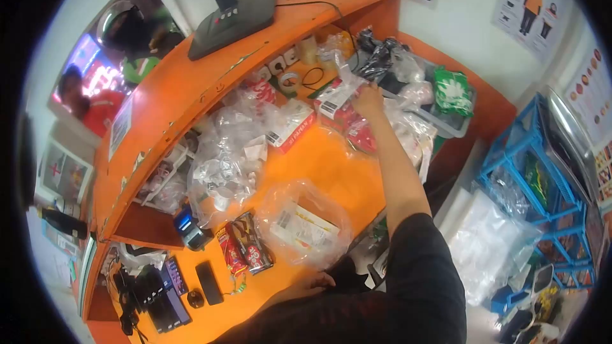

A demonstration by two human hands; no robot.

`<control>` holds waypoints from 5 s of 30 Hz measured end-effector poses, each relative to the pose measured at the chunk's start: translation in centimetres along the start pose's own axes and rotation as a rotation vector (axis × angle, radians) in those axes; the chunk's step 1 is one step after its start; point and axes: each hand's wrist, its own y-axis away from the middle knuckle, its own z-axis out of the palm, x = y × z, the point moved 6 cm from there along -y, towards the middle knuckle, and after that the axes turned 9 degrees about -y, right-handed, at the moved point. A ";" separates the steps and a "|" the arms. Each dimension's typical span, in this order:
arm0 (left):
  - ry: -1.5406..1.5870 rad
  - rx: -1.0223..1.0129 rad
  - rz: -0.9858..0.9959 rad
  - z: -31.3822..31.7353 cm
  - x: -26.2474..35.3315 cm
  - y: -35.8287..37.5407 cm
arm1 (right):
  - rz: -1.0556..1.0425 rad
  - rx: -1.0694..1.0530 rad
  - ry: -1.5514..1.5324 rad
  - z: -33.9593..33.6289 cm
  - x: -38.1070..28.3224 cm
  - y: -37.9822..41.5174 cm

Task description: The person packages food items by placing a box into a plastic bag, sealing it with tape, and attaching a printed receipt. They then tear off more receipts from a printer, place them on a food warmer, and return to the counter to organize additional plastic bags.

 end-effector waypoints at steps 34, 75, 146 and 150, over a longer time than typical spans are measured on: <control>-0.031 -0.101 0.290 -2.2 1.1 6.5 | -0.908 0.028 -0.323 -22.3 -48.4 4.8; -0.565 0.345 0.233 -1.8 3.5 5.4 | 0.528 -1.517 -0.625 -2.2 -6.5 46.8; 0.274 1.581 0.411 -6.8 7.1 26.2 | 0.375 -2.041 -1.358 2.2 -25.2 43.0; 0.760 1.511 0.677 -6.9 1.2 27.0 | 0.696 -1.653 -1.463 4.7 -28.6 45.4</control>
